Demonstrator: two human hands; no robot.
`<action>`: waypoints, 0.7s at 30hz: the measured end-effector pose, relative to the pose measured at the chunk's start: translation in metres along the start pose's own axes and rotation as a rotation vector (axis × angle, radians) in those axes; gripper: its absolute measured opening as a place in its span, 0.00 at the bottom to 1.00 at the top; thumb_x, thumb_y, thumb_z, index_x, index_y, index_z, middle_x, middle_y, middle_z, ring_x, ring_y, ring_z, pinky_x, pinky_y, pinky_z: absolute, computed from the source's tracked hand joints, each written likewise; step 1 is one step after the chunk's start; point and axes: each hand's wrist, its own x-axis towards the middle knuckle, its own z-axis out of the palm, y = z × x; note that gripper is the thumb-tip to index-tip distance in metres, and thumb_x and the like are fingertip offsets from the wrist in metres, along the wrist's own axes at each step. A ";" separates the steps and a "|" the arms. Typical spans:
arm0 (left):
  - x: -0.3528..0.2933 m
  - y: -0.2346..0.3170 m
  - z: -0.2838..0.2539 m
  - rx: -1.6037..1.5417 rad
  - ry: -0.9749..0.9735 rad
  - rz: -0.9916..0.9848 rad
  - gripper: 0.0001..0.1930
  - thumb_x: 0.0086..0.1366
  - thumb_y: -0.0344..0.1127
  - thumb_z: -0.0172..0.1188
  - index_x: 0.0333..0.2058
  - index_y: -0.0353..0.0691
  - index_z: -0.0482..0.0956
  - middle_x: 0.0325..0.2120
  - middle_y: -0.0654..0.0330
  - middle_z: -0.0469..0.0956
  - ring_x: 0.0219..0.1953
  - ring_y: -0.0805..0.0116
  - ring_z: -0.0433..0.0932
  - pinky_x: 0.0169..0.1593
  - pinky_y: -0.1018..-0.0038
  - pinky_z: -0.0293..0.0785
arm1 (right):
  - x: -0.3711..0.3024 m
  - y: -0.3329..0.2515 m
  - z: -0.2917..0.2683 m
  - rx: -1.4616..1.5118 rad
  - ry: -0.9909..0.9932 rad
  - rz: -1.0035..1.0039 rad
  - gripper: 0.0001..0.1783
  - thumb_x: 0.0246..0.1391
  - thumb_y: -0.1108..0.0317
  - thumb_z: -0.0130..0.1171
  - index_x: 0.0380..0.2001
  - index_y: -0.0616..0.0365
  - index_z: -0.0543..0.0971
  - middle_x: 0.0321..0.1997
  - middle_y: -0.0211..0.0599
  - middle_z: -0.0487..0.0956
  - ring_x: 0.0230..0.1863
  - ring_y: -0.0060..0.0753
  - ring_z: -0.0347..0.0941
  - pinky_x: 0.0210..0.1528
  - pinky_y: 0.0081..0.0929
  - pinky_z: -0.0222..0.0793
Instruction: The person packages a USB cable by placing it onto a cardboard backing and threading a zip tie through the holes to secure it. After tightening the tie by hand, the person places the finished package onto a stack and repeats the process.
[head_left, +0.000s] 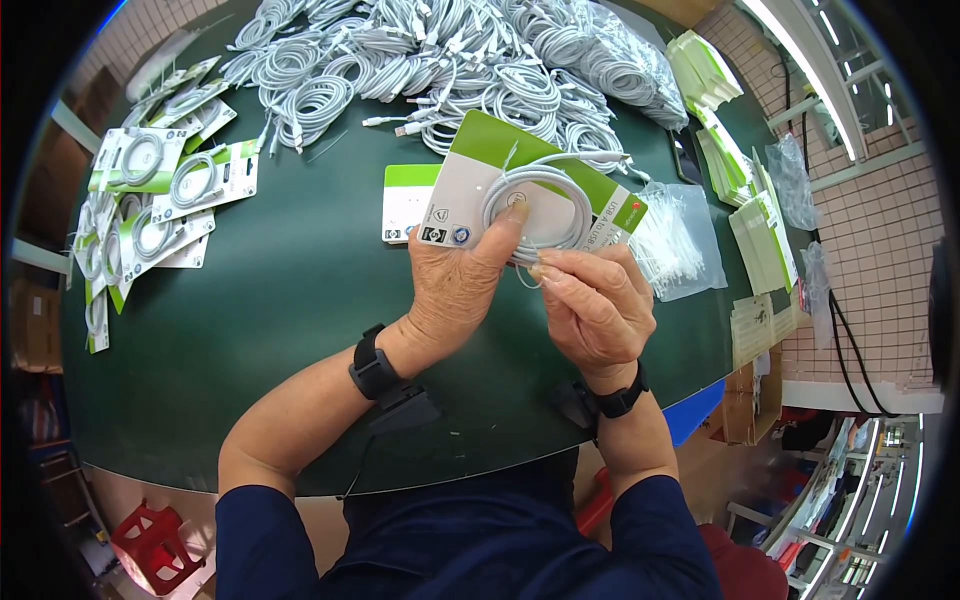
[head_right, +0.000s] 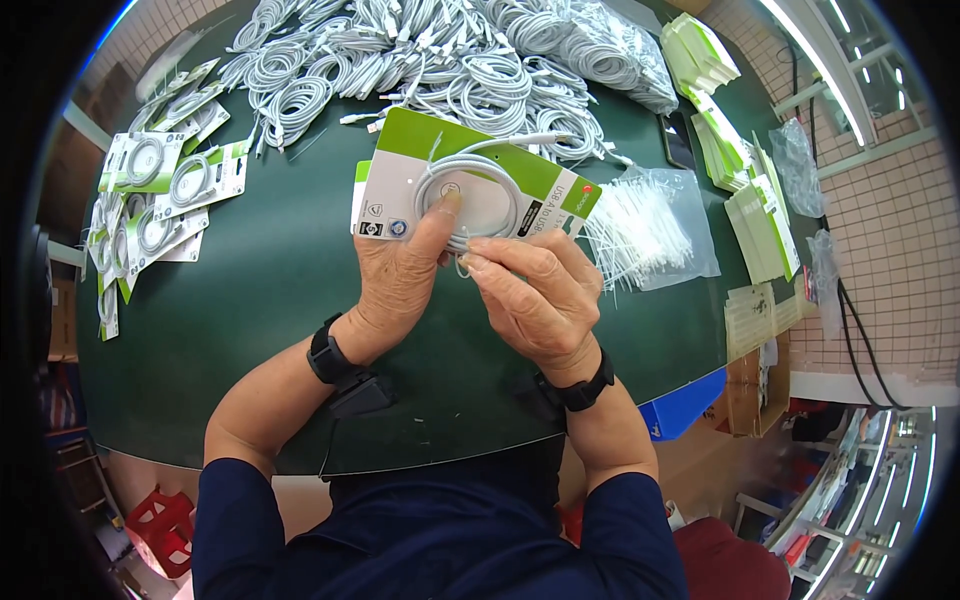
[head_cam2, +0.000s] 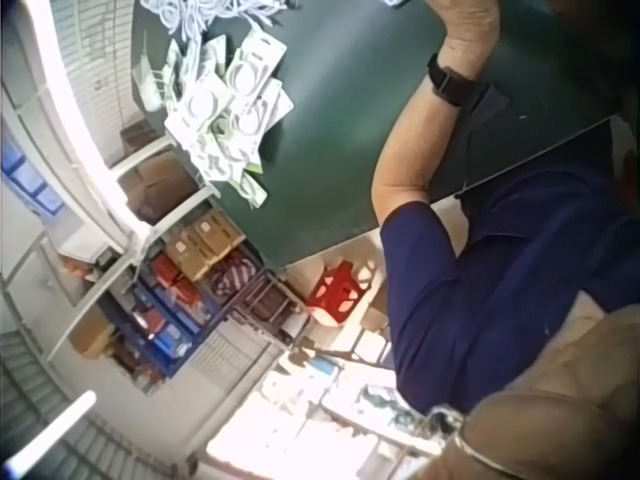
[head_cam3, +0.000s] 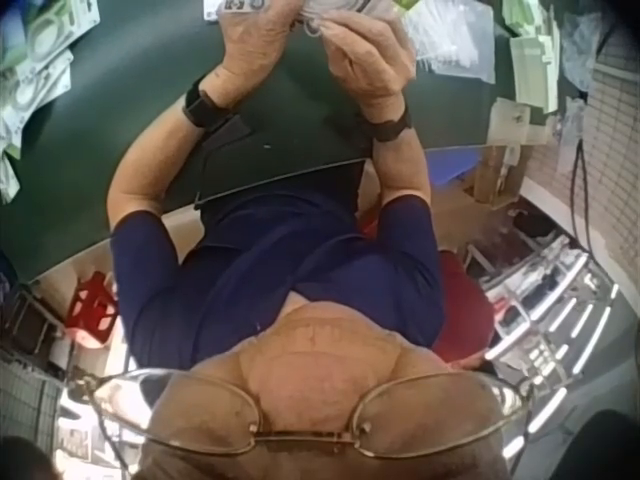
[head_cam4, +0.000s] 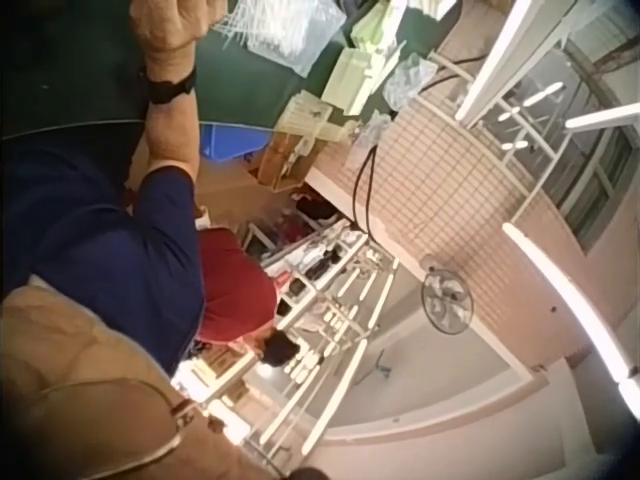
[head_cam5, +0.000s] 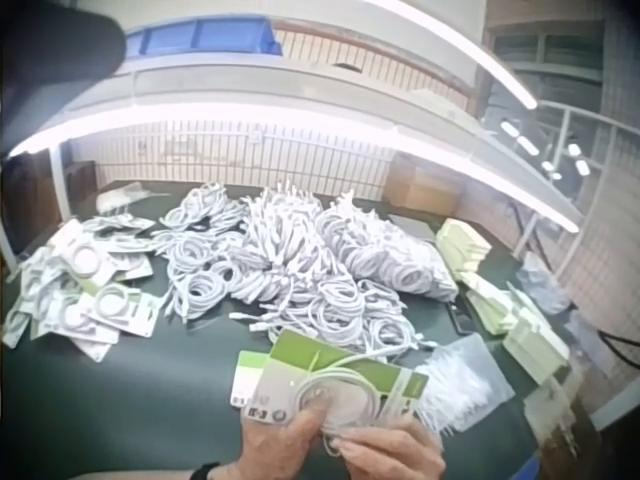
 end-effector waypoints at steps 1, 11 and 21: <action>0.000 0.000 0.000 0.001 0.001 -0.001 0.12 0.62 0.34 0.67 0.42 0.36 0.81 0.30 0.67 0.81 0.28 0.83 0.77 0.29 0.80 0.74 | 0.000 0.000 0.000 0.004 -0.001 0.002 0.13 0.47 0.78 0.72 0.37 0.54 0.82 0.37 0.38 0.85 0.28 0.34 0.76 0.29 0.25 0.72; 0.001 -0.002 -0.001 0.020 0.001 0.013 0.12 0.62 0.34 0.67 0.42 0.36 0.81 0.31 0.66 0.81 0.29 0.83 0.77 0.30 0.80 0.75 | 0.000 0.000 0.000 0.035 -0.024 0.072 0.13 0.47 0.78 0.72 0.36 0.54 0.82 0.37 0.37 0.85 0.29 0.34 0.76 0.30 0.26 0.72; 0.001 -0.001 -0.003 0.083 -0.029 0.055 0.11 0.63 0.34 0.67 0.42 0.36 0.81 0.31 0.66 0.82 0.29 0.82 0.78 0.30 0.80 0.76 | 0.000 0.000 0.001 0.043 -0.019 0.091 0.13 0.47 0.78 0.72 0.35 0.54 0.81 0.36 0.37 0.85 0.30 0.35 0.76 0.30 0.26 0.72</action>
